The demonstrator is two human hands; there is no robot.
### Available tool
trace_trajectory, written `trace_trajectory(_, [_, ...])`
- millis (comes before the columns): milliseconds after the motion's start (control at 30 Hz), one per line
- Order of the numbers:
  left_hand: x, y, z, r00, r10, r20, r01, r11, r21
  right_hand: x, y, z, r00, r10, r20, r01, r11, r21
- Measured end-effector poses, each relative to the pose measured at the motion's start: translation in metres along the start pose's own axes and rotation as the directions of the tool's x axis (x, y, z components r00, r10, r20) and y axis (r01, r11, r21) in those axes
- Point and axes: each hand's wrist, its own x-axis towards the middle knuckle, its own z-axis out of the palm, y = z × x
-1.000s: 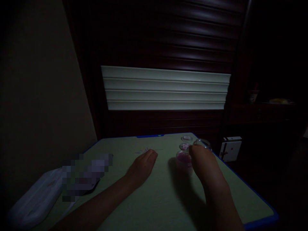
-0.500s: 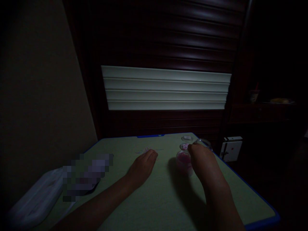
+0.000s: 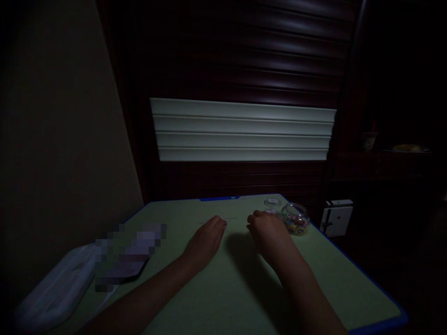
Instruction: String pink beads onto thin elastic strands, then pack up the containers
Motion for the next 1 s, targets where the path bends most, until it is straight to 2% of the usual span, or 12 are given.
trace_trajectory(367, [-0.001,-0.009,0.014,0.997,0.024,0.072,-0.027,0.999,0.044,0.002,-0.003,0.006,1.0,-0.028,0.009,0.028,0.999,0.032])
trace_trajectory(500, [0.002,-0.006,0.014,0.996,0.057,0.073,-0.063,0.994,0.085,0.001,-0.006,0.003,0.999,-0.033,0.015,0.033,0.999,0.036])
trace_trajectory(700, [0.011,0.003,0.012,0.975,0.189,0.118,-0.205,0.968,0.146,0.001,-0.009,-0.001,0.999,-0.029,0.021,0.028,0.999,0.041])
trace_trajectory(1000, [0.016,0.008,0.013,0.965,0.205,0.162,-0.229,0.962,0.147,0.001,-0.01,-0.003,0.999,-0.036,0.038,0.035,0.999,0.033])
